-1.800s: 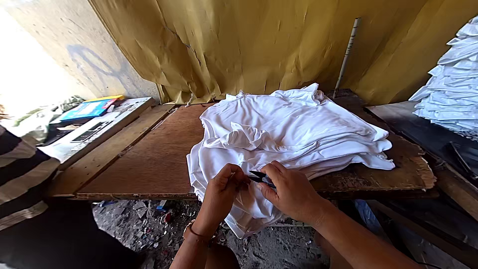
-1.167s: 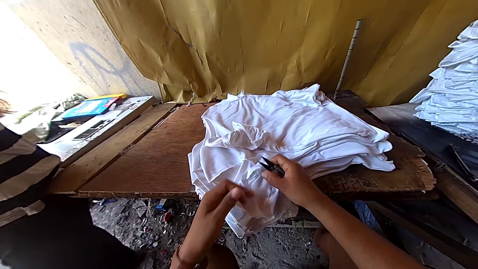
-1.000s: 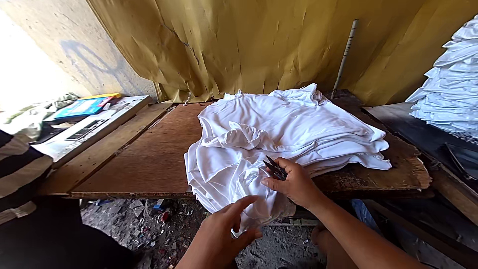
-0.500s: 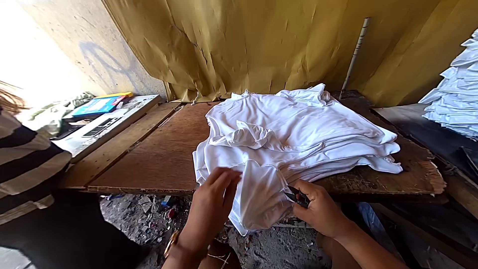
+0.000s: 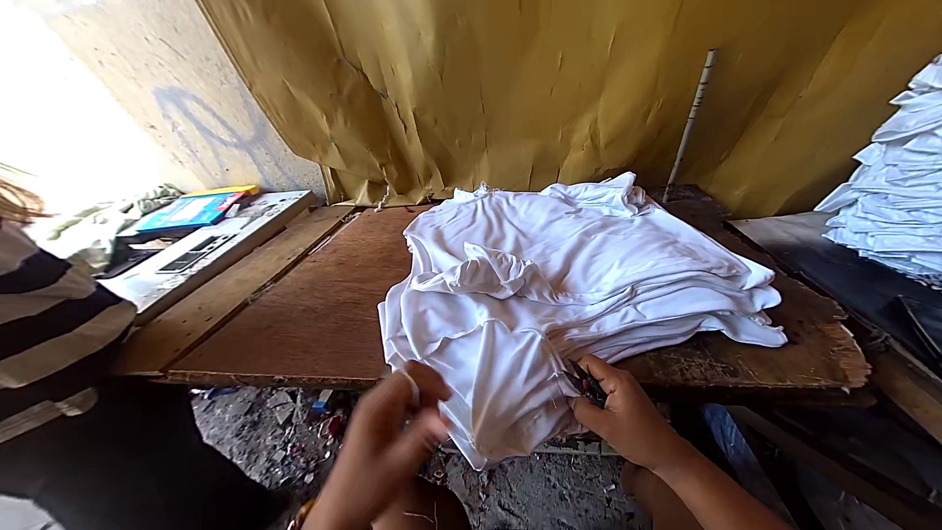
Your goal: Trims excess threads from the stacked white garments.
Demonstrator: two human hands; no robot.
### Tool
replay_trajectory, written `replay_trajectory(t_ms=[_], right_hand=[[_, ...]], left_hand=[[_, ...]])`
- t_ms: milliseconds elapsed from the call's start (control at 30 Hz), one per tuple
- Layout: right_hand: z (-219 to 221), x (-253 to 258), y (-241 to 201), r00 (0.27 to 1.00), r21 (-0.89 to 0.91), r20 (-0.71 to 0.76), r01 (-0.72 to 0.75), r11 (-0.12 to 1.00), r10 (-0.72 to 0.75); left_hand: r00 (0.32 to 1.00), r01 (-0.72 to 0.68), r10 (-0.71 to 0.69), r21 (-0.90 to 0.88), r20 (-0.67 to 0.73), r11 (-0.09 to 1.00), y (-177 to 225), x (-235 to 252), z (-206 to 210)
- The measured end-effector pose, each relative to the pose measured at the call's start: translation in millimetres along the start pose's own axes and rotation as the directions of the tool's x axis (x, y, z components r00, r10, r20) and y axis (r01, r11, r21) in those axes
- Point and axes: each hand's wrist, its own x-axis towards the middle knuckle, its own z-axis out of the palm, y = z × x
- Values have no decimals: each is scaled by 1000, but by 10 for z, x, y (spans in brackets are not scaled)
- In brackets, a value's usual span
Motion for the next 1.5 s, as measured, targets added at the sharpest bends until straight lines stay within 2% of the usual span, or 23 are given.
replay_trajectory(t_ms=[67,100,167,200,233,300,333,367,400,433,533,600,633,700,767,900,1000,1067,1167,1233,1333,1433,1500], right_hand=[[-15,0,-96,1000,143,14,19,990,-21],[-41,17,-177,999,211,39,10,977,-18],[-129,106,-361,990,343,142,-49,938,0],[-174,191,-452,978,384,207,-100,918,19],[-212,297,-547,962,411,267,-160,898,49],[-247,568,-702,949,456,306,-217,863,78],[-244,728,-758,959,483,275,-200,853,69],[-222,902,-796,976,517,207,-162,840,61],[-193,1078,-826,991,542,124,-117,832,58],[-165,1232,-837,998,558,49,-69,827,50],[-136,1347,-823,999,532,0,-32,846,37],[-113,1119,-766,997,445,-20,-63,893,80],[-96,954,-707,995,385,-18,-85,919,99],[-35,641,-553,988,286,13,-152,946,155],[57,384,-368,985,196,53,-171,966,163],[120,105,-212,982,21,173,-83,996,78],[-13,105,-302,957,-78,267,-95,992,113],[-41,109,-320,967,-63,237,-83,995,96],[59,148,-333,999,65,13,50,997,-51],[138,238,-439,1000,157,5,-4,988,4],[282,387,-607,993,86,56,-113,990,108],[413,464,-609,992,48,-32,-123,991,125],[436,463,-578,989,123,-85,-111,986,122]], left_hand=[[984,-23,-47,386,171,922,155,-94,169],[976,-21,-87,483,201,876,199,-132,282],[983,-129,26,590,180,797,80,-176,428],[985,-151,70,574,160,805,47,-129,426],[986,-125,51,503,159,855,78,-41,362],[989,18,-51,231,137,973,201,209,135],[994,90,-95,86,57,992,255,351,27],[989,122,-122,-3,-84,992,310,506,-47],[965,113,-117,-31,-236,993,353,666,-91],[944,109,-106,-7,-313,994,386,804,-124],[957,104,-33,236,-288,966,416,937,-71],[976,63,24,389,-216,919,331,751,111],[991,40,17,429,-130,902,274,625,216],[993,77,-106,437,42,896,184,403,438],[993,85,-114,433,41,897,49,227,651],[998,56,-48,282,-34,958,5,244,665],[975,185,-192,-65,-116,981,114,369,543],[951,228,-262,-197,-166,953,171,439,472],[958,180,-203,-127,-201,975,209,508,454],[964,166,-187,-119,-191,979,254,537,501],[958,160,-194,-168,-212,973,308,579,576],[946,178,-217,-172,-240,969,312,604,609],[965,199,-222,-161,-143,967,292,573,614]])
